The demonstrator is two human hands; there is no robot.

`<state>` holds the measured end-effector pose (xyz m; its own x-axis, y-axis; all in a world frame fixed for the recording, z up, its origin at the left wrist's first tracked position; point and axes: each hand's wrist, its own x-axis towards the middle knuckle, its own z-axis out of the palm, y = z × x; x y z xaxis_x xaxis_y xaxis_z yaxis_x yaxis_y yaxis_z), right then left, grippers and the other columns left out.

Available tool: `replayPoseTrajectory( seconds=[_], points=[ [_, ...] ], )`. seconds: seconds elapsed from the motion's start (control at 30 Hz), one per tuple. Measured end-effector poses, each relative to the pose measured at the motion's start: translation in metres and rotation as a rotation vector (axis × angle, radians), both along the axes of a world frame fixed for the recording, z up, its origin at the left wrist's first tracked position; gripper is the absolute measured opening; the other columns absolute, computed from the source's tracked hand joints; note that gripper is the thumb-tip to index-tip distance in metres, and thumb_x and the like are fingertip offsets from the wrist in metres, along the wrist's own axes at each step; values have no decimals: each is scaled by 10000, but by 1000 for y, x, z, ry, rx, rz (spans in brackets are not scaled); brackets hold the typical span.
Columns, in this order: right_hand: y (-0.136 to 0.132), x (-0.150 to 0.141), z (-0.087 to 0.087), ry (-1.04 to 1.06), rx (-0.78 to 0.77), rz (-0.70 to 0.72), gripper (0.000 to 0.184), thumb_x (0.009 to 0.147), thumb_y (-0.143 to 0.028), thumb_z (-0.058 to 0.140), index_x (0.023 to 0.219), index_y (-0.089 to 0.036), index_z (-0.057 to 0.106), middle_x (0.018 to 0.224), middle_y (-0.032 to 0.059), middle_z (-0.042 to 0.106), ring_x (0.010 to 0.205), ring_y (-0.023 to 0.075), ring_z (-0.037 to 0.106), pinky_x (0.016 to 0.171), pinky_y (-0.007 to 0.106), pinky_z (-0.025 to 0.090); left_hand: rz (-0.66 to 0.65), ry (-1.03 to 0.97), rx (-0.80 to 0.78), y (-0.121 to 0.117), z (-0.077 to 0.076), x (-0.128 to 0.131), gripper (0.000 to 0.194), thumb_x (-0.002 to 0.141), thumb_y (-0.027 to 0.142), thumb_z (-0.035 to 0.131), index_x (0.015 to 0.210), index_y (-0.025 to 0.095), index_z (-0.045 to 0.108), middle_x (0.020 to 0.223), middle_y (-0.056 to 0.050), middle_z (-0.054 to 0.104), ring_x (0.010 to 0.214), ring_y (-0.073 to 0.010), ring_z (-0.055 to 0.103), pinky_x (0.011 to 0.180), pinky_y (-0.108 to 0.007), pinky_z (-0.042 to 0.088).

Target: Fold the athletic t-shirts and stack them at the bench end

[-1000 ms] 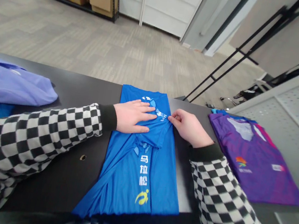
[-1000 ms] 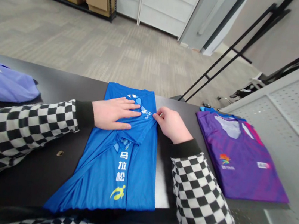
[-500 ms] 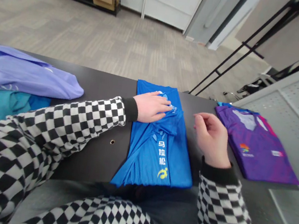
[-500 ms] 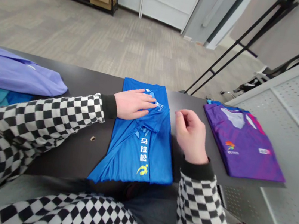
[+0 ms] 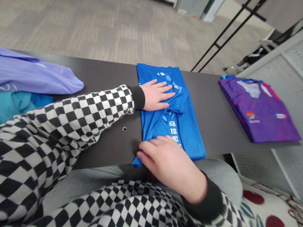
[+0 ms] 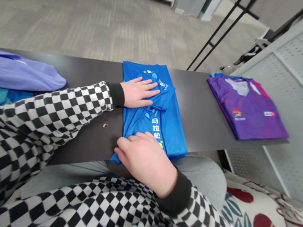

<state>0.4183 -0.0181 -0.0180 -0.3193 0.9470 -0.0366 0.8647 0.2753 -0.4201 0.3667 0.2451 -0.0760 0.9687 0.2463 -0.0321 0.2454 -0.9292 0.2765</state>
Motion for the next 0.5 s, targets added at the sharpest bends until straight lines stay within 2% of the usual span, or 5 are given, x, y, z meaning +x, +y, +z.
replayPoseTrajectory(
  seconds=[0.13,0.23,0.3,0.37,0.5],
  points=[
    [-2,-10,-3,-13,-9,-107,303,1094,-396,726,849,-234,654,800,39,707,778,227,633,729,372,394,-11,-19,-16,4,-6,1,776,1108,661,412,1796,309,342,1896,-80,228,1747,-420,184,1392,-662,71],
    [-8,-21,-5,108,-15,-244,261,1047,-233,725,825,-251,589,810,24,688,790,228,647,722,367,429,-12,-38,-10,6,-11,3,775,1100,673,417,1790,325,355,1893,-67,247,1746,-416,191,1391,-663,83],
    [-14,-26,-7,274,-27,-341,191,1011,-147,680,886,-266,596,848,10,696,791,214,657,733,362,466,-7,-50,-7,7,-13,4,776,1093,682,421,1786,336,364,1890,-58,262,1745,-416,195,1391,-666,90],
    [-20,-28,-9,465,-52,-455,129,992,-162,664,1005,-283,622,880,-1,700,780,202,658,732,360,500,-6,-50,-12,8,-13,5,782,1090,692,417,1786,339,364,1888,-54,268,1744,-418,197,1391,-668,89],
    [-35,-27,-11,884,-146,-671,290,990,-292,682,1271,-310,610,868,-18,658,770,202,642,703,359,525,-8,-31,-24,8,-12,6,798,1091,688,405,1794,313,350,1896,-68,236,1746,-430,177,1390,-674,73]
  ],
)
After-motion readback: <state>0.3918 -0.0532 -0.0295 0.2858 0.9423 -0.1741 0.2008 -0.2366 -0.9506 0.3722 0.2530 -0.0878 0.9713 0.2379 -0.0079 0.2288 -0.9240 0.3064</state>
